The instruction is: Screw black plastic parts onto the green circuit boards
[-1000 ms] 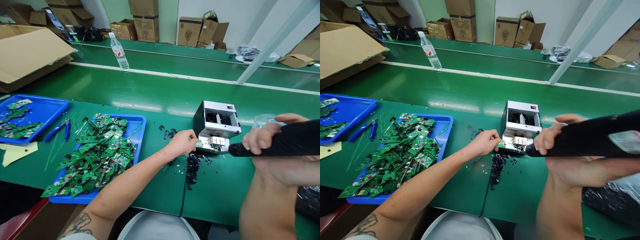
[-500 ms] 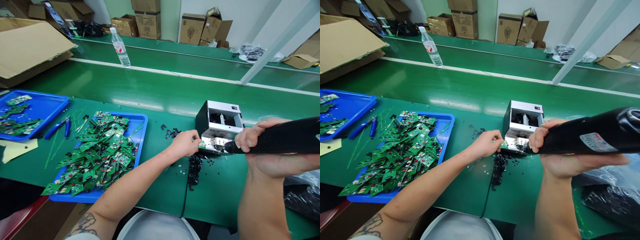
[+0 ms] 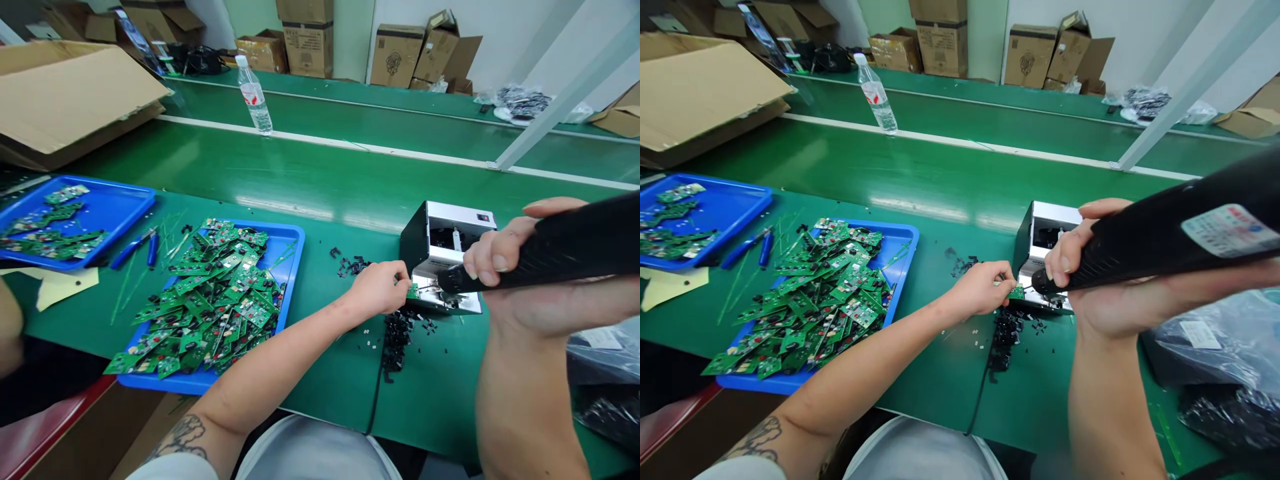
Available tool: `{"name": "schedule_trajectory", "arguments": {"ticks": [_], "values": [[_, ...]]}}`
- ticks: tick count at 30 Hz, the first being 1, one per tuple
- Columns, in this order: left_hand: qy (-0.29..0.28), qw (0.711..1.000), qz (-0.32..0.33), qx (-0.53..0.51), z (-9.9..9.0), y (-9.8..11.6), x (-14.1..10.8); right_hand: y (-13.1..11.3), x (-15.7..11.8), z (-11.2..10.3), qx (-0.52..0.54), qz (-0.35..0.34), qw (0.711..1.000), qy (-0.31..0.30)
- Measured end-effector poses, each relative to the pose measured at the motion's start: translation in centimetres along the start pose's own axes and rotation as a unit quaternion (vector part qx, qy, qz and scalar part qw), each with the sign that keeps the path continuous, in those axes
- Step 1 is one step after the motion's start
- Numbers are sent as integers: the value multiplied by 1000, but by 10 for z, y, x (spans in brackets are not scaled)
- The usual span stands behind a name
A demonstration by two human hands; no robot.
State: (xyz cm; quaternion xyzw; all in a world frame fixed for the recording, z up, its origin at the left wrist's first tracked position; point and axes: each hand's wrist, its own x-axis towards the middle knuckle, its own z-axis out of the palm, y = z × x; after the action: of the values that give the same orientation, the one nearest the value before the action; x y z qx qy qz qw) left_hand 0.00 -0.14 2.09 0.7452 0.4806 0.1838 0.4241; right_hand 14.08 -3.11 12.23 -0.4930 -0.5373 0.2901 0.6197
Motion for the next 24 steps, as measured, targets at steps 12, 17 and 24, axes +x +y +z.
{"name": "schedule_trajectory", "arguments": {"ticks": [12,17,24], "values": [[-8,1000,-8,-7,-2,3,-1,-2,6,8,114,-22,993,-9],[-7,1000,-7,-4,-3,4,-1,4,9,4,152,-16,986,-68],[-4,1000,0,9,0,0,1,4,5,8,176,51,979,-85]]}}
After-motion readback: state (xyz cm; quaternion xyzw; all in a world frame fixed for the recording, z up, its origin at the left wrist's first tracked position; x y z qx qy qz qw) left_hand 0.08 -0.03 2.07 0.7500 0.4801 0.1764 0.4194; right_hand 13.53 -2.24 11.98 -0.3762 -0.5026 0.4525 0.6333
